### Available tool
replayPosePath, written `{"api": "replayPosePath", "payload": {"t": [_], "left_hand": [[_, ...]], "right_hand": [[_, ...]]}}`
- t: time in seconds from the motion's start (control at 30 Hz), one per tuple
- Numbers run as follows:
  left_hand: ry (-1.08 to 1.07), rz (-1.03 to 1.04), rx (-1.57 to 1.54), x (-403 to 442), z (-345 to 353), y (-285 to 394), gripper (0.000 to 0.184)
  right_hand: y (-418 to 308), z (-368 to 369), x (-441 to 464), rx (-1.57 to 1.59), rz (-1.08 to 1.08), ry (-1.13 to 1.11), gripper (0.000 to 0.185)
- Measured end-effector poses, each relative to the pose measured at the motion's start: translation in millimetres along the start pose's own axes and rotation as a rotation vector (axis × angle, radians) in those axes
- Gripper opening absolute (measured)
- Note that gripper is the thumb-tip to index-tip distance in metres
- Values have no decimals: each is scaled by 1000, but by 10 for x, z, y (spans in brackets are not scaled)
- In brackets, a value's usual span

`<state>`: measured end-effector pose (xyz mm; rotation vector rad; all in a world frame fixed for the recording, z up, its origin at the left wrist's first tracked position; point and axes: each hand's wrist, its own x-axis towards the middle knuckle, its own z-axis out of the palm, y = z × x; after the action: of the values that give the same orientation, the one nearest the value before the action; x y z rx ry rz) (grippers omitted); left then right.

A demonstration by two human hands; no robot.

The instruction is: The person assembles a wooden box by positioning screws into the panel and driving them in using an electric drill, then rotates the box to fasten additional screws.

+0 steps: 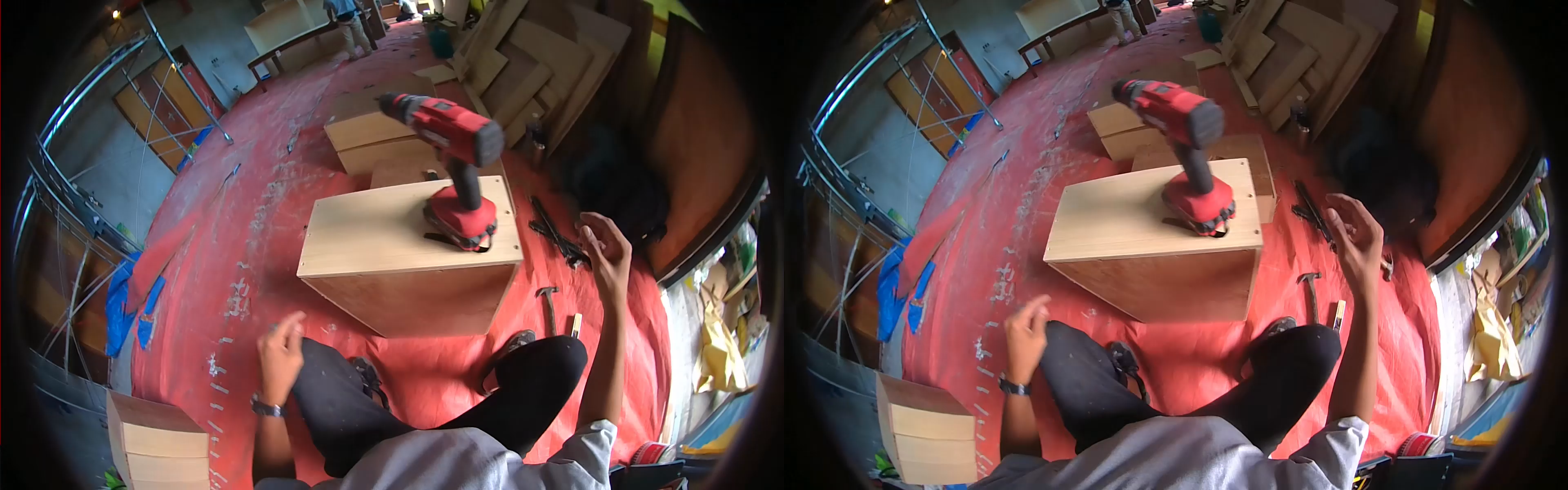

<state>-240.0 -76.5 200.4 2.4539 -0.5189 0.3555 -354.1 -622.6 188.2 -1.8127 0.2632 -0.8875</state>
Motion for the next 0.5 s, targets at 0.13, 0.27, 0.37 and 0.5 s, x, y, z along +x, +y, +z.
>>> {"api": "replayPosePath", "payload": {"t": [0.13,0.27,0.37,0.5], "left_hand": [[82,-98,-60,576,93,-1163,24],[-68,-25,44,1147,615,-2152,24],[-216,40,-60,1562,1276,-2660,28],[-361,241,-199,2185,2306,-3128,33]], "right_hand": [[-858,651,-51,-43,-128,-113,80],[-917,1203,19,-99,-59,-116,112],[-698,1389,8,24,41,-34,111],[-641,1580,-10,65,162,-55,102]]}}
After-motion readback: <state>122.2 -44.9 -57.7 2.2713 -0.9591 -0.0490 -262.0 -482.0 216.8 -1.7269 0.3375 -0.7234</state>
